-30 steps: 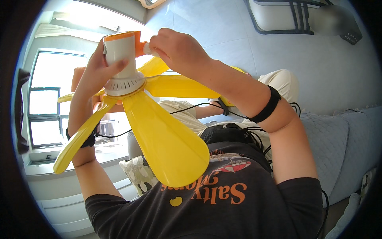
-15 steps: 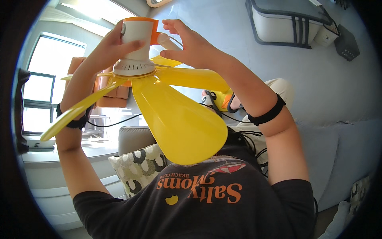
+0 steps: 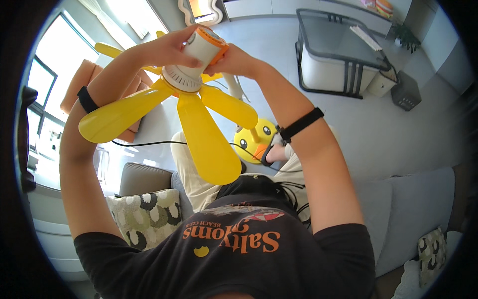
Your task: The person assembles a small yellow desk fan by attaching the blade assembly to the motor housing and securing it. They then handle the power cord and plug, and finally move a dining chair.
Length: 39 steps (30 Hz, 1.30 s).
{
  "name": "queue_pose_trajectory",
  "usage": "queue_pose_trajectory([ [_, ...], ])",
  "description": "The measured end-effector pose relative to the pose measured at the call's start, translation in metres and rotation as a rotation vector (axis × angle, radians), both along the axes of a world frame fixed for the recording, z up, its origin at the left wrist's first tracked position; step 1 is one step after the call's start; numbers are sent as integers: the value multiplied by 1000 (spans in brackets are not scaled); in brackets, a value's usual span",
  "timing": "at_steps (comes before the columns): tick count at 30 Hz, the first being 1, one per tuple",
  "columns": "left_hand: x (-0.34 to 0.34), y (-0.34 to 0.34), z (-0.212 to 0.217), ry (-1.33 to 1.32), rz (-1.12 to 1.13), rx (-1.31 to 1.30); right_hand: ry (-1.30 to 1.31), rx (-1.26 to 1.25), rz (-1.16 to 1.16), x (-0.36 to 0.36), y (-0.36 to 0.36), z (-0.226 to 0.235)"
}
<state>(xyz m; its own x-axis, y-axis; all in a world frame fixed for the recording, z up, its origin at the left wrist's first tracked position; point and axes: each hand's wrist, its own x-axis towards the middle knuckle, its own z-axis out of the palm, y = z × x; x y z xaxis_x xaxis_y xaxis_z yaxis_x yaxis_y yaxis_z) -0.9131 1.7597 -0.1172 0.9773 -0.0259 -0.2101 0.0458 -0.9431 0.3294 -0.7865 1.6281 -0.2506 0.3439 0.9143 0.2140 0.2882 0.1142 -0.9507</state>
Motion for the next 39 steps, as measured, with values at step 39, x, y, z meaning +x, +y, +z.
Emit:
queue_pose_trajectory([
  [39,-284,68,-169,-1472,899,-658,-158,474,-844,17,60,-19],
])
